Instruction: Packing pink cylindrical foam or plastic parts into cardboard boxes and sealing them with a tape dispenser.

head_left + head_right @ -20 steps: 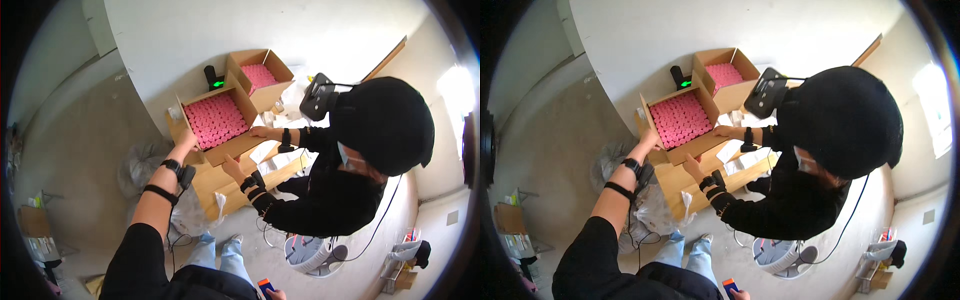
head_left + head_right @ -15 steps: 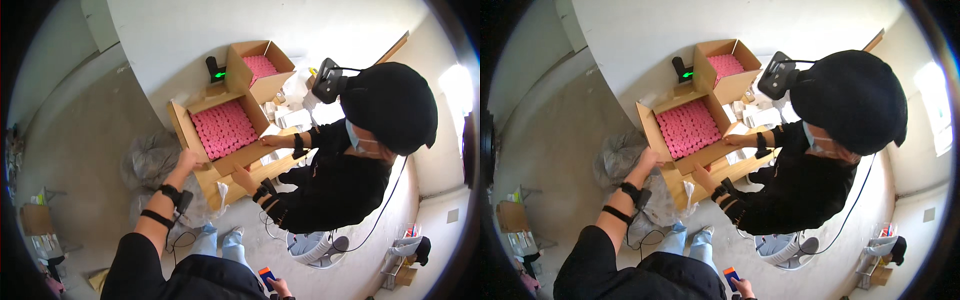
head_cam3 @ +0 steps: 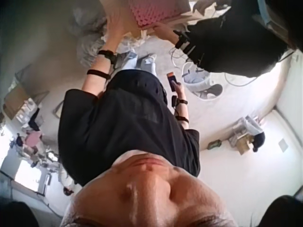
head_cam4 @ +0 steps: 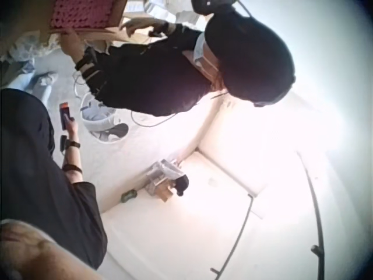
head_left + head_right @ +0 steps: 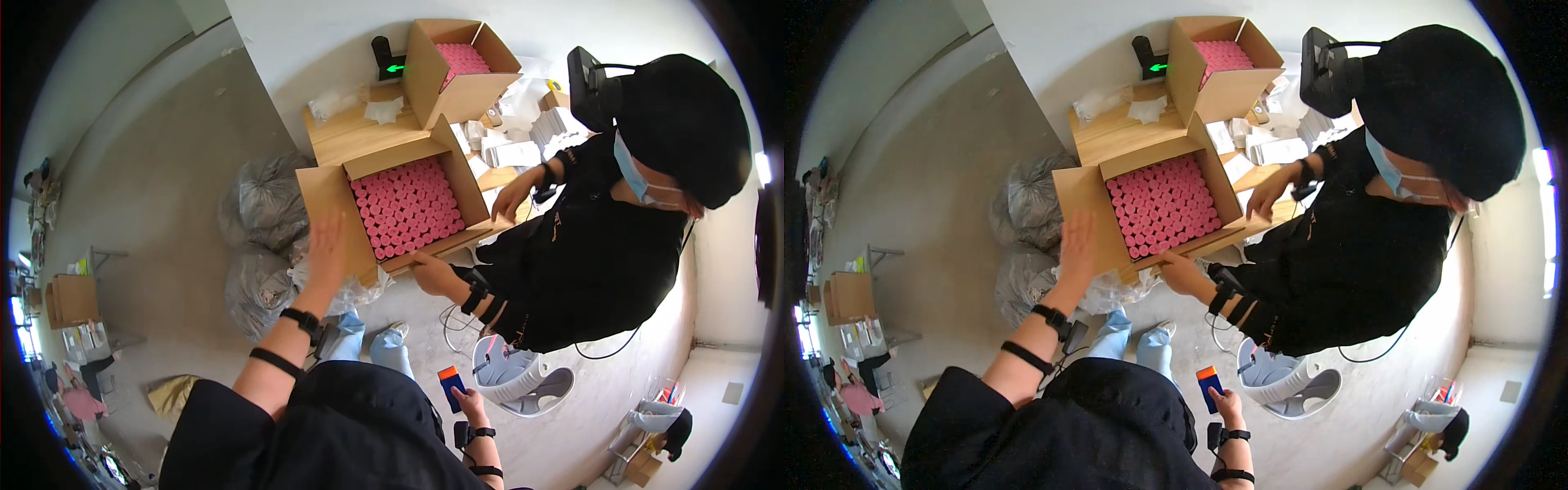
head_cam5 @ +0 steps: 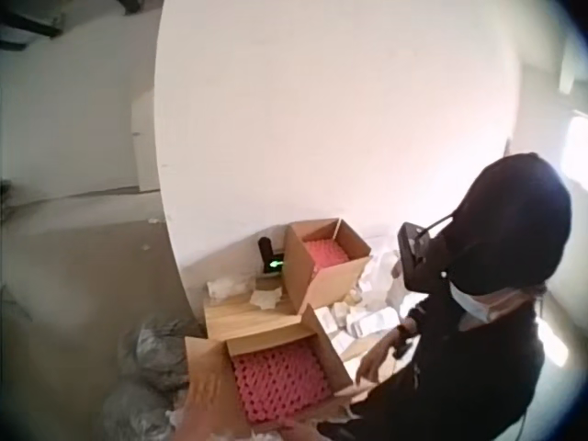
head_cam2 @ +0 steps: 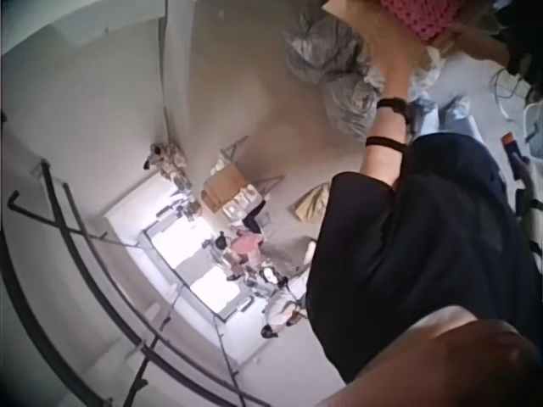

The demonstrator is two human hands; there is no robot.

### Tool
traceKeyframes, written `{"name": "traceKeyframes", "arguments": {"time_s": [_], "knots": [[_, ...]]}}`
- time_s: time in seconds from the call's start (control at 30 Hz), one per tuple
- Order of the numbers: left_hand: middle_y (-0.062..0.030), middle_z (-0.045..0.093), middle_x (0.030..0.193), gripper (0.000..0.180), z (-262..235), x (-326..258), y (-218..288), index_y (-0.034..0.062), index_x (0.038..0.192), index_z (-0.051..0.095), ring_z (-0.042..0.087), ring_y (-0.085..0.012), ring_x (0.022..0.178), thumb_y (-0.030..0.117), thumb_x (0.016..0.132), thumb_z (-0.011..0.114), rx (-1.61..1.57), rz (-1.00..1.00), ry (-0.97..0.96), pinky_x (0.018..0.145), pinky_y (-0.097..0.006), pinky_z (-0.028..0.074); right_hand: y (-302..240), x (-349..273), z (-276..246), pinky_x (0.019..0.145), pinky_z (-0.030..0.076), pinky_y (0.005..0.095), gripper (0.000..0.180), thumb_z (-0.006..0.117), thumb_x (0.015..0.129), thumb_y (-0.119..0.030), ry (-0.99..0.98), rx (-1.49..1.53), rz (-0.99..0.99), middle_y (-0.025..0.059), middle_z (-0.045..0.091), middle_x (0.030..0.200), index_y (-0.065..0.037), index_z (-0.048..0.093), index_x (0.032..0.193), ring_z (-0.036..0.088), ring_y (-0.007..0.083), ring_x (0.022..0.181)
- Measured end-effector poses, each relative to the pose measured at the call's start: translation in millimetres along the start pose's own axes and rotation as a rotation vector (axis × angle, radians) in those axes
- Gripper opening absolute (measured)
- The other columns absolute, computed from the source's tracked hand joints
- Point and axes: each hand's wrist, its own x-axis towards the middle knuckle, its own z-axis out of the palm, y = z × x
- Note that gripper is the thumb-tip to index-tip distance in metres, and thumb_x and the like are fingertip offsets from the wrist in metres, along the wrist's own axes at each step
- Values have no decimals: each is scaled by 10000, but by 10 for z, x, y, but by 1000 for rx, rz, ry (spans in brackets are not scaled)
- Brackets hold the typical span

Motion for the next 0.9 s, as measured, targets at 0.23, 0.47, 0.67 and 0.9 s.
{"name": "traceKeyframes", "arguments": {"time_s": [0.23, 0.47, 0.67, 0.9], "knots": [[-267, 235, 1474, 744, 256, 181, 759, -72, 1408, 258, 160, -372, 1402, 415, 896, 491, -355, -11, -433, 1148, -474, 73, 577, -115, -10, 717, 503, 390, 633, 681, 762, -522, 53, -30, -29, 250, 670, 821, 97, 670, 887, 672, 330, 809], [-326, 106, 1486, 762, 739, 285, 1183, -80, 1410, 237, 96, -432, 1398, 437, 904, 480, -729, -218, -356, 1146, -473, 84, 858, -268, -109, 749, 504, 383, 655, 675, 743, -553, 4, -76, 92, 220, 681, 845, 78, 676, 920, 668, 315, 828], [-356, 5, 1477, 764, 1123, 250, 1146, -83, 1418, 188, 66, -489, 1381, 356, 891, 523, -1007, -98, -333, 1137, -464, 144, 766, -253, -241, 743, 503, 386, 659, 667, 740, -566, -22, -123, 113, 215, 682, 828, 70, 680, 913, 667, 324, 827], [-343, -23, 1487, 772, 1035, 287, 1152, -54, 1431, 193, 35, -472, 1392, 354, 880, 549, -1252, -160, -338, 1142, -443, 131, 620, 24, -296, 663, 502, 350, 592, 684, 763, -517, 66, -101, 8, 168, 682, 764, 65, 682, 871, 670, 248, 729]]}}
